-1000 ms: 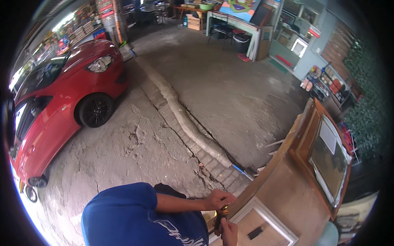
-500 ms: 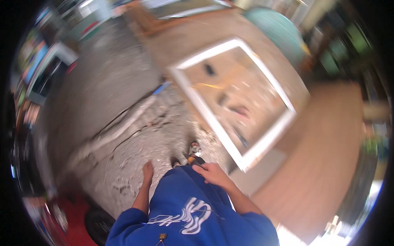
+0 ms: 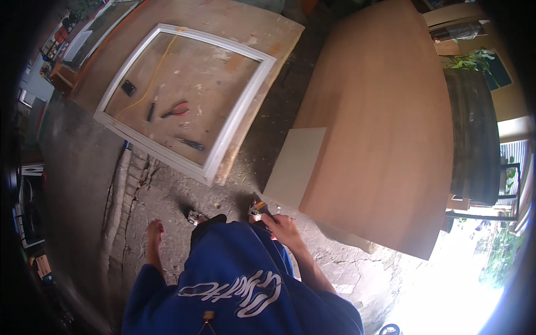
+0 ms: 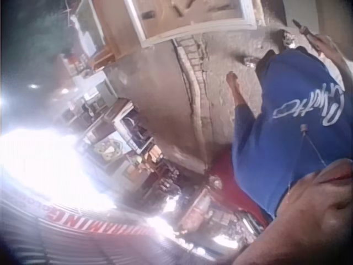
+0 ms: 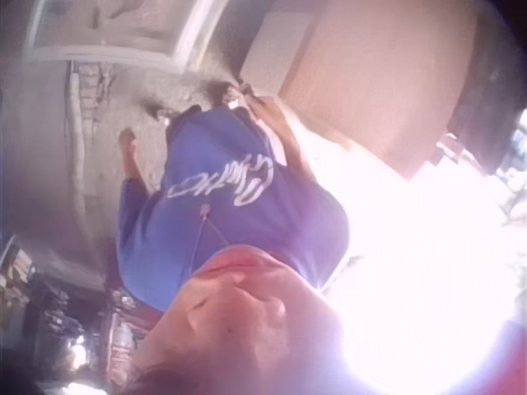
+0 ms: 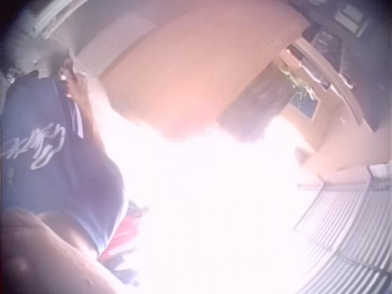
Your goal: The person walks through a garage and places a smartphone on a workbench. They then use pliers to repeatedly press and adjust the white frame of a window pane resting on the bench.
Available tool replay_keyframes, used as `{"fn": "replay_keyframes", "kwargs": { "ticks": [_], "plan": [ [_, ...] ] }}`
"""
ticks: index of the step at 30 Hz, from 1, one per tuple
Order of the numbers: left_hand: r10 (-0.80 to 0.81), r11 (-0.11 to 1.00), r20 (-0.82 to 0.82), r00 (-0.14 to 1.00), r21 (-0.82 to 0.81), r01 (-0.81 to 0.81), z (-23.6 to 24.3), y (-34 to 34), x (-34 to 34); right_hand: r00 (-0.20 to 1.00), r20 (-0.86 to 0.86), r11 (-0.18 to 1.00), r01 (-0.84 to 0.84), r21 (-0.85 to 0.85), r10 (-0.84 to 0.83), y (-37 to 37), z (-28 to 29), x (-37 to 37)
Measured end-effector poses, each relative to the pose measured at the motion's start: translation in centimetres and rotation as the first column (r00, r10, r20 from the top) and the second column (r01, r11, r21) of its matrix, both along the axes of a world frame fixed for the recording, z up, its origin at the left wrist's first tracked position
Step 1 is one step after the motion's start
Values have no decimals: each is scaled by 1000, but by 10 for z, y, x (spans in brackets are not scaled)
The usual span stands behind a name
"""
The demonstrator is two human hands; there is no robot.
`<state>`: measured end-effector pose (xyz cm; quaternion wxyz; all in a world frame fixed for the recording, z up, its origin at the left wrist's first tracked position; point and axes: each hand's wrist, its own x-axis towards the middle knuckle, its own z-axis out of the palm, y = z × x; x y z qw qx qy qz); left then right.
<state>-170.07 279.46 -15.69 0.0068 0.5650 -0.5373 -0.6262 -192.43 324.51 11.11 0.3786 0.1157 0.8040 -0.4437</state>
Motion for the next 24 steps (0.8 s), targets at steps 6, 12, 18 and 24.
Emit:
{"fn": "replay_keyframes", "kwargs": {
  "ticks": [6,12,18,24],
  "plan": [
    [-102,989,-267,958,81,128,130,105,-137,969,-143,974,214,80,-201,133,-10,-50],
    [-451,858,-373,811,69,509,185,238,-288,929,-180,943,332,20,-324,172,-36,-127],
    [-265,794,-534,803,352,496,103,344,-480,912,-111,911,373,-174,-395,154,-59,-193],
    [-88,913,-408,909,331,237,0,389,-654,943,45,944,328,33,-329,145,-81,-282]
  ]
}}
